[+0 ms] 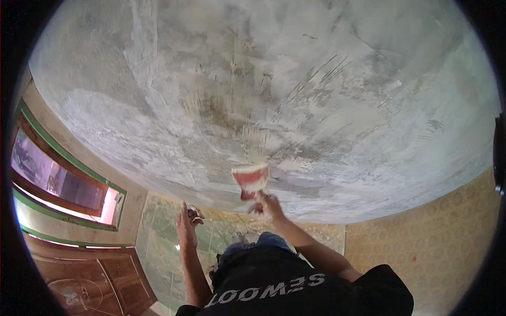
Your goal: The person applies putty to a wall using a spatula or putty knife.
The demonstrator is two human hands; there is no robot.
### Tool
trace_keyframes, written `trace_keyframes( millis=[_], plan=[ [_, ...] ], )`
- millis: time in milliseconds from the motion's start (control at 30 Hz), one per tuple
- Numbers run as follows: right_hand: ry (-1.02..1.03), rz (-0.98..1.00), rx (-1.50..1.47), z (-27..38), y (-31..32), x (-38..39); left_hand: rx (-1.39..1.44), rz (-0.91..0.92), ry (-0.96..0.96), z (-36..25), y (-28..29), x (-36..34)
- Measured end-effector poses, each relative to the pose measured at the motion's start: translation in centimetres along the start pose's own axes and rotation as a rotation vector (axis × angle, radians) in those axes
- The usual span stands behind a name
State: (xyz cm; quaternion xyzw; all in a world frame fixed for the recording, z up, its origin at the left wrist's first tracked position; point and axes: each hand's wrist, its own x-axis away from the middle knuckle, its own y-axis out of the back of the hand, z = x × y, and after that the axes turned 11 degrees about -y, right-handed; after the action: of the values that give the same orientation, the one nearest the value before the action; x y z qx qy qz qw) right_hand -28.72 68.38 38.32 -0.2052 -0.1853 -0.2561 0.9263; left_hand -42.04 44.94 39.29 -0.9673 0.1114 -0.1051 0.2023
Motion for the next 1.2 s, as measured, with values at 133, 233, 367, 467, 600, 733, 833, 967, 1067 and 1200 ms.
trace_keyframes(
  millis=[133, 233, 367, 467, 600, 733, 833, 967, 1067, 1200],
  plan=[
    [-0.254, -0.043, -0.243, -4.3, -0.2, 0.3, -0.032, -0.046, 0.001, 0.5, 1.7, 0.7],
    [-0.25, -0.123, -0.387, -3.0, 0.0, -0.3, -0.057, -0.045, 0.01, 0.2, 1.9, 1.0],
    [-0.047, -0.162, -0.405, 5.5, -2.0, 0.2, -0.051, -0.087, 0.008, 0.8, 2.2, 0.6],
    [0.046, -0.09, -0.433, 11.4, -4.7, 3.5, -0.043, -0.049, 0.014, 0.6, 1.7, 0.1],
    [0.311, 0.066, -0.338, 18.4, -8.7, 9.3, -0.031, -0.058, 0.002, 0.5, 1.2, -0.2],
    [0.425, 0.174, -0.325, 22.0, -9.2, 13.9, -0.055, 0.037, -0.006, -1.2, -0.5, -0.1],
    [0.567, 0.013, -0.214, 22.7, -10.0, 15.9, -0.062, 0.048, -0.014, -1.2, -0.4, -0.2],
    [0.603, -0.113, -0.209, 18.9, -7.0, 10.6, -0.073, 0.026, -0.016, -1.2, -0.1, 0.0],
    [0.376, -0.107, -0.226, 10.0, -1.2, 3.1, -0.073, 0.009, -0.018, -0.6, 0.5, 0.2],
    [0.017, -0.107, -0.241, -2.5, 4.2, -1.3, -0.102, -0.067, 0.015, -0.3, 1.1, 0.7]
  ],
)
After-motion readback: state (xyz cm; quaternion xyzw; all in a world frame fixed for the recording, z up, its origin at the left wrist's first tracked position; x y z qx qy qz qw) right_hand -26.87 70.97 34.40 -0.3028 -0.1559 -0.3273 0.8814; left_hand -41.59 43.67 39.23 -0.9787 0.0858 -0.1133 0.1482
